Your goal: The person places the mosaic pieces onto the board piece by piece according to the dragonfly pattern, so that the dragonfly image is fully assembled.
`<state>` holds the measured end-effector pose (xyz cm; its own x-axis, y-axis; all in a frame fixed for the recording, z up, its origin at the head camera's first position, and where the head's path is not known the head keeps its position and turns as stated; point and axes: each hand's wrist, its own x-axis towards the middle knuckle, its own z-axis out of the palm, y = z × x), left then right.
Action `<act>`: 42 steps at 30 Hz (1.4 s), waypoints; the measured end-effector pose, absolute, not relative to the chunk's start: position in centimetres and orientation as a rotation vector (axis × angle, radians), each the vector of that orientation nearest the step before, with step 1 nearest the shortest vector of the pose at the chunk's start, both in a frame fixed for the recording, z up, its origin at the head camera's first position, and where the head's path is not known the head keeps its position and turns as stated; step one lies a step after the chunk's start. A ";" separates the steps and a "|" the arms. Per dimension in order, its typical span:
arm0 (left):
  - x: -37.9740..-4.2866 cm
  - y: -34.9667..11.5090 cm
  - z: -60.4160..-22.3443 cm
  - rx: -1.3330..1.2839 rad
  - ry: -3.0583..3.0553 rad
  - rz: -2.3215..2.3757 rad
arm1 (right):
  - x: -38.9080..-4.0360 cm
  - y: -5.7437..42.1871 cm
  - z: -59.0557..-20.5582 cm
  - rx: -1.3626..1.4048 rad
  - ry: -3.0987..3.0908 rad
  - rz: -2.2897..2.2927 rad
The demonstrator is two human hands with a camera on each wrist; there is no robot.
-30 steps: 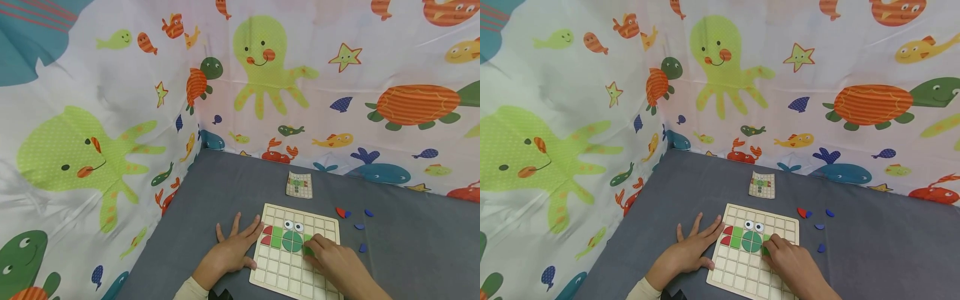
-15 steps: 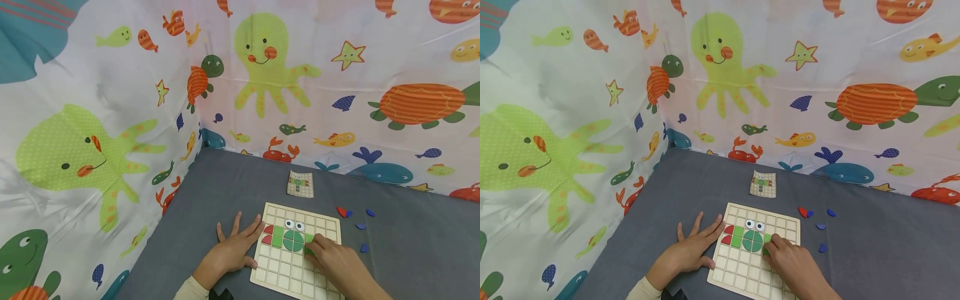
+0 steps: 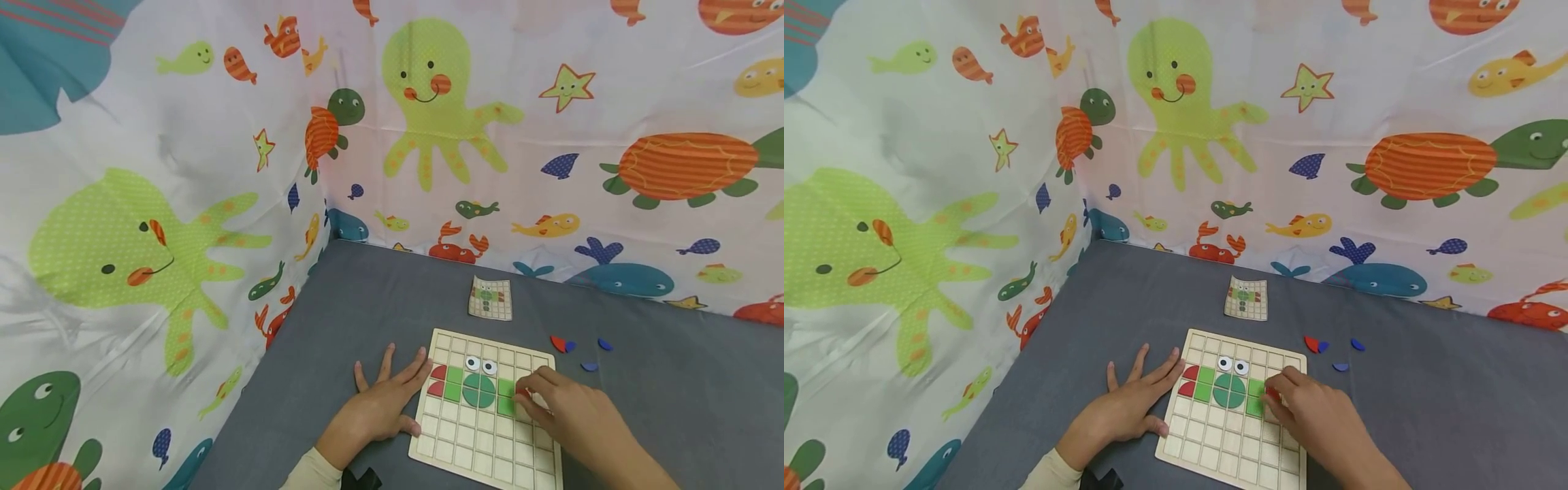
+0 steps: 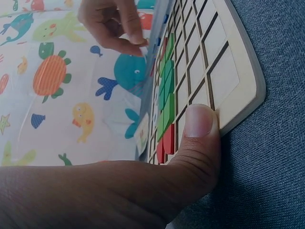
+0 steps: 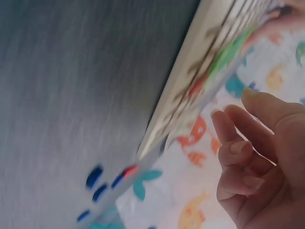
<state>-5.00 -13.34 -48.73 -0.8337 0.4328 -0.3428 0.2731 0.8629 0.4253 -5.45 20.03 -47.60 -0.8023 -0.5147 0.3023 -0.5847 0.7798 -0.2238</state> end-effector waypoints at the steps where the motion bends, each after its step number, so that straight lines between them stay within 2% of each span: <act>1: -5.0 -13.3 -48.7 0.519 2.600 0.506 | -5.7 20.4 -47.3 0.831 -2.759 0.448; 9: -4.9 -13.3 -48.4 0.509 2.606 0.496 | -7.5 23.6 -45.9 0.577 -2.884 0.419; 15: -5.0 -13.2 -48.4 0.500 2.601 0.490 | -9.3 25.5 -46.6 0.494 -2.907 0.411; 26: -4.9 -13.1 -48.4 0.510 2.598 0.491 | -12.7 26.4 -48.8 0.474 -3.012 0.290; 42: -5.0 -13.2 -48.2 0.503 2.591 0.500 | -14.5 25.6 -48.6 0.448 -3.072 0.285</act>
<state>-4.98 -13.20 -48.18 -0.8317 0.4244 -0.3579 0.2608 0.8677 0.4231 -14.53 25.63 -48.64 -0.9584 -0.2811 0.0499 -0.2855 0.9419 -0.1768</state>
